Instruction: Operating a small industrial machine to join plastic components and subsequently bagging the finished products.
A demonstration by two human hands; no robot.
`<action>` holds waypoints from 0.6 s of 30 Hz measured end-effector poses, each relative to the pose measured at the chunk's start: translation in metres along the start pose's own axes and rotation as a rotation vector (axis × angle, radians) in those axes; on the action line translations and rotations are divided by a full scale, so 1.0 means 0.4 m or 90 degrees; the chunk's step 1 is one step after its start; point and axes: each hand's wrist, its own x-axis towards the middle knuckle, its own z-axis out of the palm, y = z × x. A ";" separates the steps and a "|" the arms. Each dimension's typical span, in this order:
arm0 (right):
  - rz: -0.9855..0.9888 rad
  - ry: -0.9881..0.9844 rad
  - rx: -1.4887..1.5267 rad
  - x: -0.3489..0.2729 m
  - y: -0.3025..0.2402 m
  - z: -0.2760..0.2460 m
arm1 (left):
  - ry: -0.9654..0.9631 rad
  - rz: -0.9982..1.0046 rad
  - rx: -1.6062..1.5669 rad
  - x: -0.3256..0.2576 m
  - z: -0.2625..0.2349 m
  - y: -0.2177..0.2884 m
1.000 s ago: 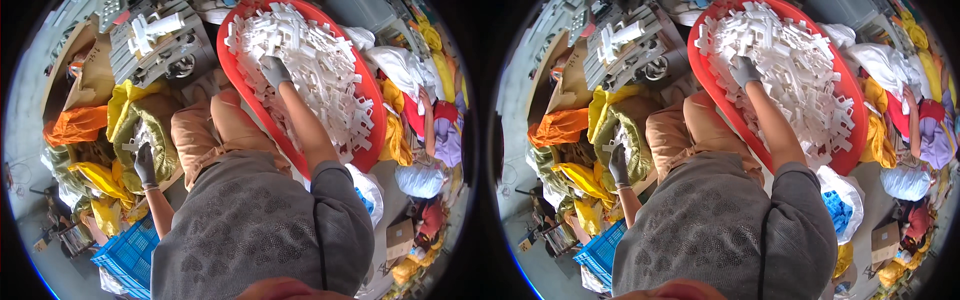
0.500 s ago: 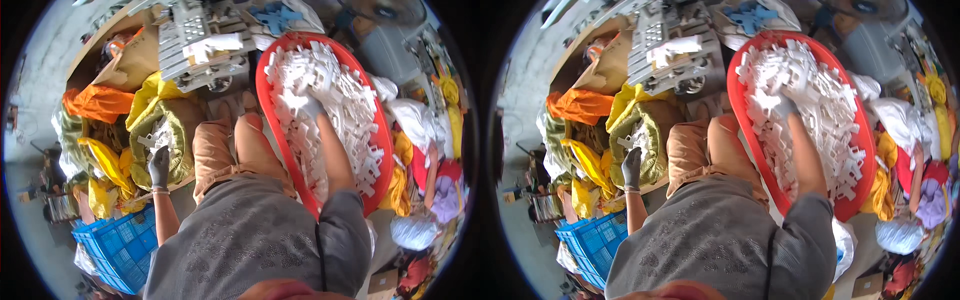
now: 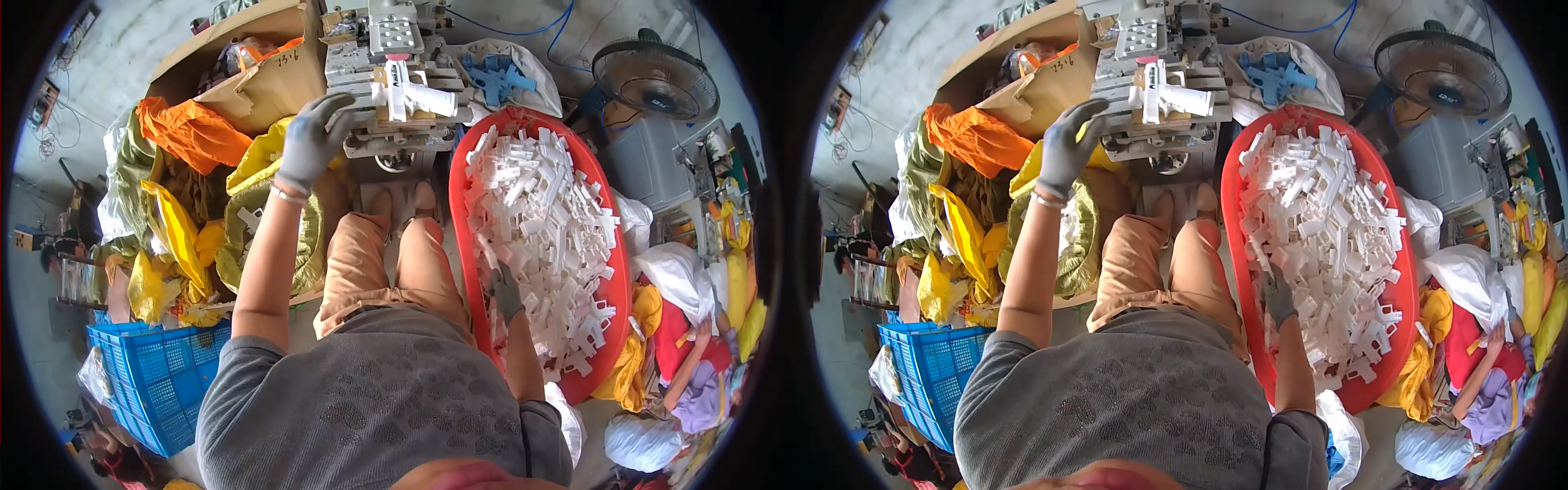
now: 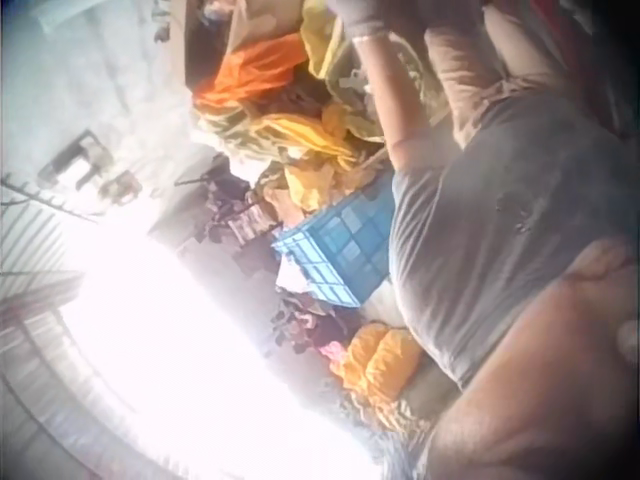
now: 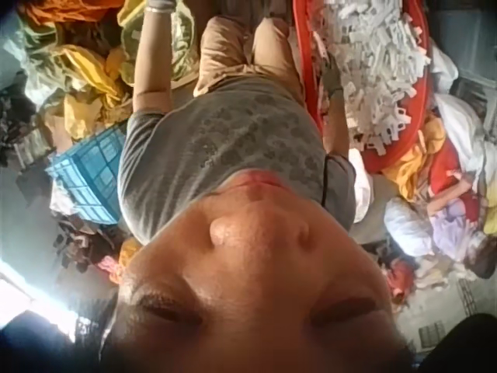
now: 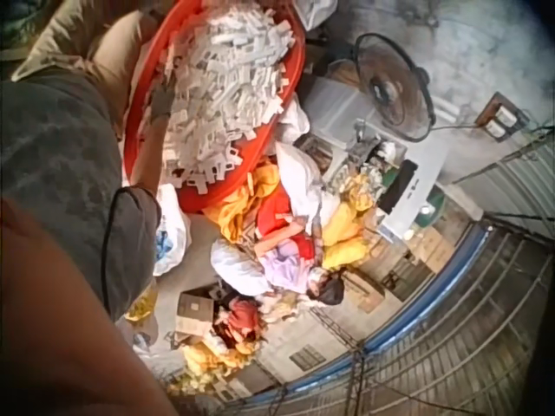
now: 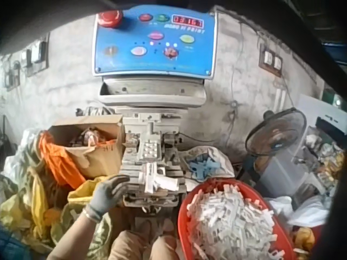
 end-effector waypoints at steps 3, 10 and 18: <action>-0.057 0.090 0.079 -0.010 -0.087 -0.018 | -0.062 0.076 0.006 0.076 0.056 -0.041; -0.293 0.145 0.148 0.041 -0.467 -0.049 | -0.044 -0.043 -0.128 0.117 0.051 -0.062; -0.819 0.148 -0.248 0.231 -0.858 0.112 | 0.122 -0.270 -0.046 -0.200 -0.095 -0.147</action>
